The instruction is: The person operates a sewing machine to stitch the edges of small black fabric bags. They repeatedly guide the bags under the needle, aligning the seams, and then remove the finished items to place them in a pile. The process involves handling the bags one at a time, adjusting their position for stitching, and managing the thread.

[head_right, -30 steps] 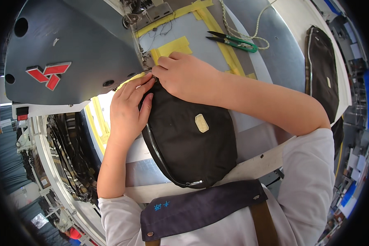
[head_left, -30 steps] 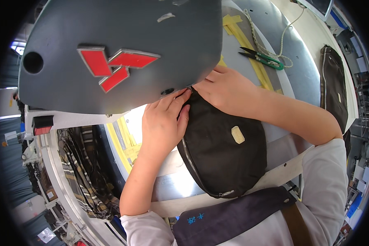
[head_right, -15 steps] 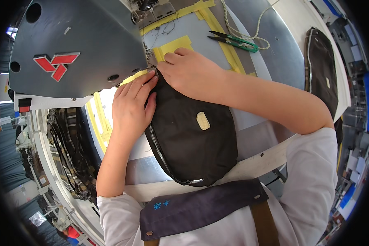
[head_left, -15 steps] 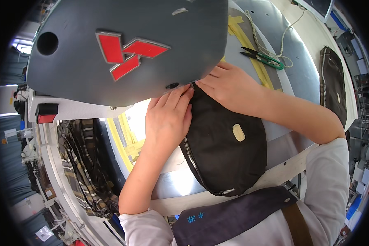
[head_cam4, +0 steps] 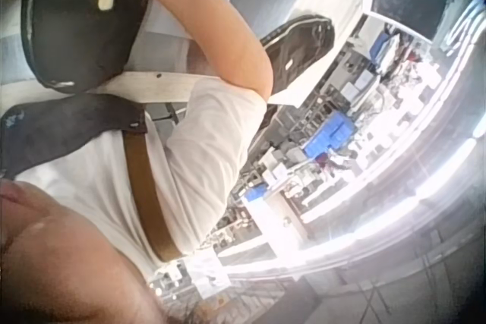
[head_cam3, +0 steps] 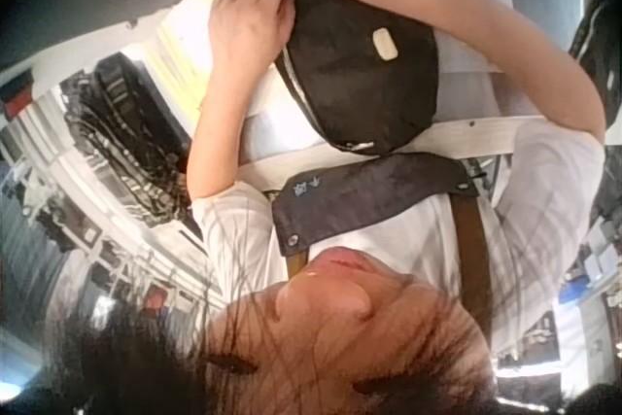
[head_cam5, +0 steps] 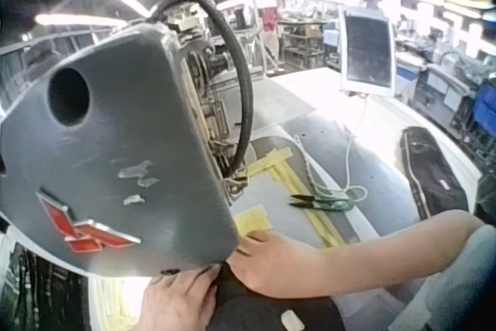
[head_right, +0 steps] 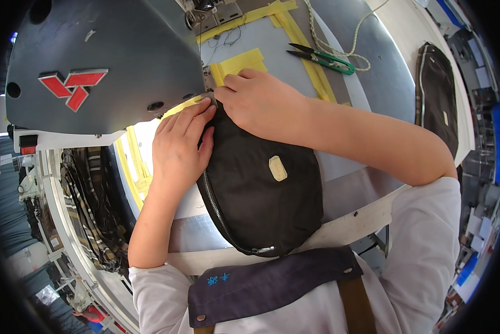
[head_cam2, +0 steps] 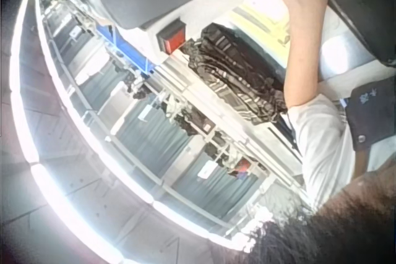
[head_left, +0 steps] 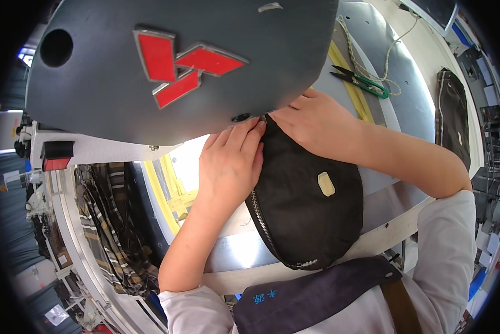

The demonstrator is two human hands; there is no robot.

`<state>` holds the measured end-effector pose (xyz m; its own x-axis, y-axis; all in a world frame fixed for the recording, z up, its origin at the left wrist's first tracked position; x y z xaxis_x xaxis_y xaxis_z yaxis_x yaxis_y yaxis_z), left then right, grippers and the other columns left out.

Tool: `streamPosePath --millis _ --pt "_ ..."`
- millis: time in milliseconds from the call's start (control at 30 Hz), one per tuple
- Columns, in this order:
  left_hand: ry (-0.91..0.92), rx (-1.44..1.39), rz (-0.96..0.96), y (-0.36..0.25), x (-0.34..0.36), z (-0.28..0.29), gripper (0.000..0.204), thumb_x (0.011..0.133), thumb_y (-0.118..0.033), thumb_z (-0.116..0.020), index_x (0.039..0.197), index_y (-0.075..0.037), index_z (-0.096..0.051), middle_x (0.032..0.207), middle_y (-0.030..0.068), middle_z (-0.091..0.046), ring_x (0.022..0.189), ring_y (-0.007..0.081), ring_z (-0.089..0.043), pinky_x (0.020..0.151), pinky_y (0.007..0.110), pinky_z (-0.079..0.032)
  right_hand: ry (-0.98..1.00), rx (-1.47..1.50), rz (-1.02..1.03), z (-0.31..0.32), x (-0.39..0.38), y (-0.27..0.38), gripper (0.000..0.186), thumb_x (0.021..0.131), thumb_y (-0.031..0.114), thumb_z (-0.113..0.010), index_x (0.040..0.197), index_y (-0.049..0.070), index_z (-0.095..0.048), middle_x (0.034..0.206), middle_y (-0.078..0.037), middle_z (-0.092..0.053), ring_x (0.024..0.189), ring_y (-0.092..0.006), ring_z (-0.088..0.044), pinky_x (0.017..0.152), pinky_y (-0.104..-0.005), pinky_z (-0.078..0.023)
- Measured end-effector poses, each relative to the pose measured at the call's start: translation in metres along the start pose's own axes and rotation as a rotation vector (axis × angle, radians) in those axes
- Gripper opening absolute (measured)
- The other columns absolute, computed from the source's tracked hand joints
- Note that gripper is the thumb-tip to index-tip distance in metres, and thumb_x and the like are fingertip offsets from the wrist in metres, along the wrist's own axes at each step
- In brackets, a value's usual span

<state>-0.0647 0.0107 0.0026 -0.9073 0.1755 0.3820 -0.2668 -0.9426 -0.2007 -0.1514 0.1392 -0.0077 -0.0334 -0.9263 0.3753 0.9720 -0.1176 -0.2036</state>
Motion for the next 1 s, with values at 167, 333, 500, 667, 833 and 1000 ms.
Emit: streamPosePath --millis 167,333,500,667,833,1000 --pt "0.007 0.026 -0.025 0.0002 0.0015 0.0005 0.032 0.072 -0.003 -0.069 0.104 -0.005 -0.065 0.111 0.0055 -0.064 0.094 0.0242 -0.063 0.084 0.036 -0.049 0.018 0.014 0.0 -0.0011 0.0006 0.0005 0.013 0.073 0.014 -0.062 0.082 0.006 -0.067 0.088 0.0 -0.055 0.087 -0.0161 -0.054 0.072 -0.0266 -0.046" --pt "0.024 0.031 -0.027 -0.0009 0.003 0.0027 0.032 0.072 -0.002 -0.069 0.104 -0.005 -0.065 0.111 0.0055 -0.064 0.095 0.0236 -0.063 0.085 0.036 -0.049 0.023 -0.017 0.009 -0.0006 0.0012 0.0024 0.014 0.073 0.015 -0.062 0.082 0.006 -0.068 0.088 -0.001 -0.055 0.088 -0.0163 -0.054 0.072 -0.027 -0.046" --pt "0.019 0.019 -0.023 -0.0001 0.0018 0.0019 0.033 0.072 -0.002 -0.068 0.105 -0.004 -0.064 0.111 0.0056 -0.064 0.096 0.0237 -0.062 0.085 0.036 -0.048 0.047 -0.015 0.007 -0.0003 0.001 0.002 0.014 0.074 0.015 -0.062 0.082 0.006 -0.068 0.089 -0.001 -0.055 0.089 -0.0165 -0.055 0.072 -0.0271 -0.046" --pt "0.031 0.011 -0.022 -0.0002 0.0026 0.0028 0.033 0.073 -0.002 -0.068 0.105 -0.004 -0.064 0.11 0.0059 -0.064 0.096 0.0239 -0.062 0.085 0.036 -0.048 0.044 -0.009 0.001 -0.0009 0.0009 0.0022 0.014 0.074 0.015 -0.062 0.082 0.006 -0.068 0.09 -0.001 -0.055 0.089 -0.0166 -0.055 0.073 -0.027 -0.046" --pt "0.029 0.004 -0.012 0.0018 0.0012 0.0015 0.033 0.073 -0.002 -0.068 0.105 -0.004 -0.064 0.111 0.0056 -0.064 0.097 0.025 -0.062 0.085 0.037 -0.048 0.026 -0.011 -0.002 -0.0013 0.0015 0.0019 0.014 0.073 0.014 -0.062 0.082 0.006 -0.068 0.09 -0.001 -0.055 0.089 -0.0167 -0.055 0.073 -0.0272 -0.047" --pt "0.075 0.006 0.032 0.0058 0.0045 0.0009 0.033 0.074 -0.003 -0.067 0.107 -0.005 -0.064 0.112 0.0053 -0.063 0.099 0.0264 -0.062 0.087 0.038 -0.048 -0.027 -0.026 -0.023 -0.0013 0.0026 -0.0027 0.015 0.071 0.014 -0.062 0.081 0.005 -0.068 0.09 -0.001 -0.056 0.088 -0.0168 -0.055 0.073 -0.0272 -0.047"
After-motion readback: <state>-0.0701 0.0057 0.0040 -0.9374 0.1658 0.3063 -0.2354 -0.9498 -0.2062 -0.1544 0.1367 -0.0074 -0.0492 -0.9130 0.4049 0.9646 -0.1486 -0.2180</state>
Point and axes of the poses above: each hand's wrist, its own x-axis towards the middle knuckle, its own z-axis out of the back of the hand, y = z × x, the point moved 4 cm from there along x, towards the middle knuckle
